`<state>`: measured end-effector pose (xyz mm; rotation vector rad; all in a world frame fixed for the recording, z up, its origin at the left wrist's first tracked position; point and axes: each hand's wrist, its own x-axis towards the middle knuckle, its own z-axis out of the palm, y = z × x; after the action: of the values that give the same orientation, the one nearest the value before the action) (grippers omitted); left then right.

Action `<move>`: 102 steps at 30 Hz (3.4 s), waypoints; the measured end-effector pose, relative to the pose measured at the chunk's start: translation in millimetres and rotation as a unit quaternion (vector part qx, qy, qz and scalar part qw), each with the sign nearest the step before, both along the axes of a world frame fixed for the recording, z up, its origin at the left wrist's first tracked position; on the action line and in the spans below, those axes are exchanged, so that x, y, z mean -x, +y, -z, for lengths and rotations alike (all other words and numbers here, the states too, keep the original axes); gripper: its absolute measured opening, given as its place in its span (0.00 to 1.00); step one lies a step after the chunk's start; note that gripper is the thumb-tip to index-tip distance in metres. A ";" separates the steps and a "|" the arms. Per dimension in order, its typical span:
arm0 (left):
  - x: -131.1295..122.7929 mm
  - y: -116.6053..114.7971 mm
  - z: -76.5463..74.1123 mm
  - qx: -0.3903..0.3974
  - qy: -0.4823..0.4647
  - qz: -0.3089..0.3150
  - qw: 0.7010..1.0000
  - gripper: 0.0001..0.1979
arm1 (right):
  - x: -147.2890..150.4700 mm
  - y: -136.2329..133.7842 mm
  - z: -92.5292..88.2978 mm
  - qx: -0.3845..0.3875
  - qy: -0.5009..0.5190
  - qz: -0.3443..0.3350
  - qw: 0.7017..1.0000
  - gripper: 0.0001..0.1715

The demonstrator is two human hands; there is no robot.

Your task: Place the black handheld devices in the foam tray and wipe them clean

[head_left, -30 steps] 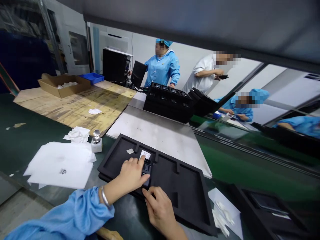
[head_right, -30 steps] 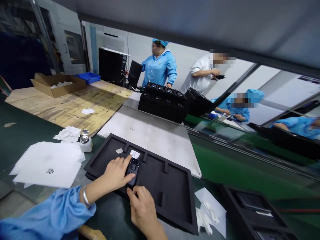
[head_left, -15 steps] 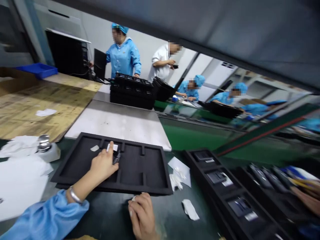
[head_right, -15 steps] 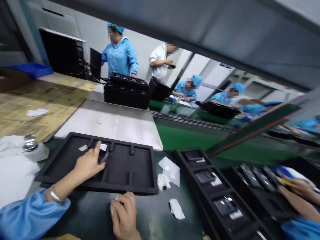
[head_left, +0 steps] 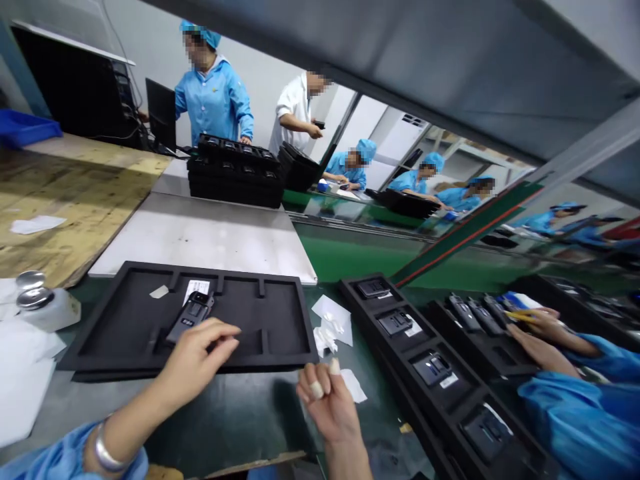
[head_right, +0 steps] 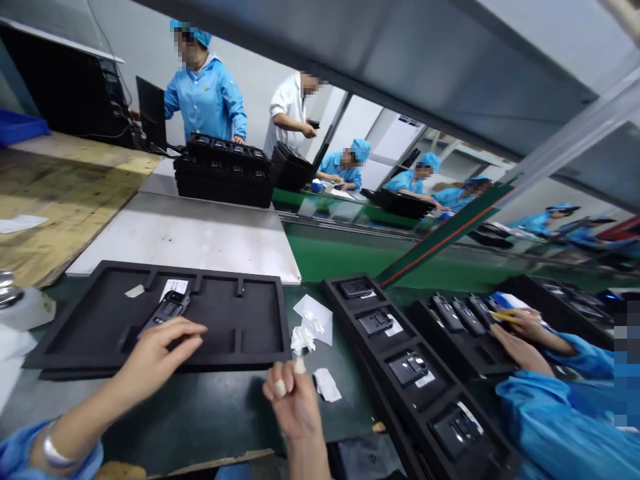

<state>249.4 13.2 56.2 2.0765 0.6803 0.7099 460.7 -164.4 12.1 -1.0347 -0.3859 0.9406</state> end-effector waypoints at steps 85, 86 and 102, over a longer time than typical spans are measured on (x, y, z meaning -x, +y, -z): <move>-22.4 -55.7 5.5 0.604 -0.103 0.184 0.769 0.19 | 124.3 38.0 4.3 -0.331 0.308 -0.406 0.794 0.43; -22.3 -56.8 5.7 0.605 -0.108 0.179 0.768 0.20 | 125.3 39.2 5.7 -0.338 0.319 -0.406 0.787 0.43; -12.4 -54.2 8.9 0.555 -0.122 0.214 0.794 0.21 | 132.8 35.3 35.0 -0.313 0.346 -0.371 0.803 0.44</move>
<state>261.8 -41.1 47.3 0.9407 0.3030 0.1811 327.9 -129.1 -23.0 0.1570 -0.4390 1.6616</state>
